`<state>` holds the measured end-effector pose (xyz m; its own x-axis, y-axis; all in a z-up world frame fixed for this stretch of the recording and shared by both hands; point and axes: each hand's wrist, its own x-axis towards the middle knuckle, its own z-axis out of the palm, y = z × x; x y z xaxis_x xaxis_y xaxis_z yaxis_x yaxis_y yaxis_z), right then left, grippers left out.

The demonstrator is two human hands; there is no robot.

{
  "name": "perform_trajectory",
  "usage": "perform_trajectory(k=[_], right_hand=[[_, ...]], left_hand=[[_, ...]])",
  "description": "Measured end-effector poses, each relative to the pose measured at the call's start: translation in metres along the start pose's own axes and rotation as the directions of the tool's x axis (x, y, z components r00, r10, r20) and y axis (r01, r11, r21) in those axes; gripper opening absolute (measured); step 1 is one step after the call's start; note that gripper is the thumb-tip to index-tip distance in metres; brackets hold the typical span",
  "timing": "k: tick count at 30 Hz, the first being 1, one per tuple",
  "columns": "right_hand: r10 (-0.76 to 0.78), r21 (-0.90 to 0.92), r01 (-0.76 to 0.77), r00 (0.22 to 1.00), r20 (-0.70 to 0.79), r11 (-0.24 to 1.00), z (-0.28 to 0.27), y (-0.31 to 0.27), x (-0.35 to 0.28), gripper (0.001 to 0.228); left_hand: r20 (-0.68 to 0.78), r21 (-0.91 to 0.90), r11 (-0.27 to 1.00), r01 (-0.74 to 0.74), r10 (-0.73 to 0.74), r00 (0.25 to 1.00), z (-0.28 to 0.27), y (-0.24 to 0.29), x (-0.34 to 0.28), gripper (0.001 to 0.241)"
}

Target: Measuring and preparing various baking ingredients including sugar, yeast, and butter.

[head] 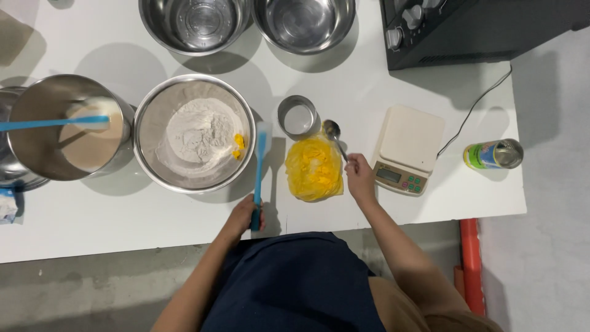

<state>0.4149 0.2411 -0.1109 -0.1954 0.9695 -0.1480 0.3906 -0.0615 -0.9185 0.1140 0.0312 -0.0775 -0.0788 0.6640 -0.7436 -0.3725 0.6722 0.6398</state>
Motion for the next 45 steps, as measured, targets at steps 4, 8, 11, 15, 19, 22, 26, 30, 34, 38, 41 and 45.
perform_trajectory(k=[4,8,11,15,19,22,26,30,34,38,41,45], right_hand=[[0.027,-0.116,-0.025,1.0,0.012,0.993,0.015,-0.03,0.025,0.017],[-0.001,-0.081,0.001,1.0,0.002,0.997,0.013,-0.032,0.021,0.018],[0.075,-0.072,-0.074,0.997,0.015,0.995,0.0,-0.023,0.0,0.019],[0.138,-0.244,-0.121,0.989,0.054,0.962,-0.022,-0.048,-0.037,0.021],[-0.163,-0.269,0.194,0.978,0.131,0.944,-0.032,-0.032,-0.051,0.021],[0.042,-0.322,-0.026,0.998,0.042,0.947,-0.039,-0.029,-0.061,0.022],[0.012,-0.347,-0.002,1.0,0.026,0.938,-0.044,-0.041,-0.062,0.022],[-0.286,-0.387,0.347,0.935,0.208,0.854,-0.037,-0.025,-0.067,0.017],[-0.179,-0.522,0.27,0.959,0.219,0.809,-0.032,-0.014,-0.069,0.014],[-0.357,-0.657,0.341,0.927,0.116,0.672,-0.028,-0.075,-0.066,0.025],[-0.128,-0.417,0.17,0.984,0.127,0.893,-0.013,-0.117,-0.07,0.035],[0.019,0.188,-0.086,0.943,0.332,0.978,0.02,-0.037,-0.078,0.03]], left_hand=[[-0.021,0.029,0.999,-0.045,0.046,0.999,0.002,-0.014,-0.016,0.021],[-0.065,0.11,0.993,-0.045,0.052,0.997,0.009,-0.009,-0.027,0.021],[-0.115,0.07,0.998,0.006,0.003,0.993,0.011,-0.002,-0.032,0.021],[-0.131,0.073,0.996,-0.06,0.07,0.989,0.011,0.003,-0.026,0.023],[-0.143,0.1,0.994,-0.04,0.054,0.988,0.021,0.02,-0.022,0.024],[-0.144,0.136,0.988,-0.068,0.088,0.986,0.028,0.02,-0.015,0.025],[-0.085,0.081,0.976,-0.201,0.207,0.975,0.042,0.03,0.007,0.03],[-0.136,0.167,0.944,-0.284,0.308,0.942,0.051,0.043,0.008,0.035],[-0.121,0.223,0.936,-0.273,0.305,0.945,0.044,0.04,0.004,0.036],[-0.04,0.234,0.927,-0.293,0.31,0.95,0.046,0.031,0.015,0.035],[0.059,0.179,0.957,-0.227,0.22,0.974,0.07,0.025,0.023,0.037],[0.371,0.34,0.884,-0.321,0.187,0.91,0.104,0.031,0.039,0.045]])
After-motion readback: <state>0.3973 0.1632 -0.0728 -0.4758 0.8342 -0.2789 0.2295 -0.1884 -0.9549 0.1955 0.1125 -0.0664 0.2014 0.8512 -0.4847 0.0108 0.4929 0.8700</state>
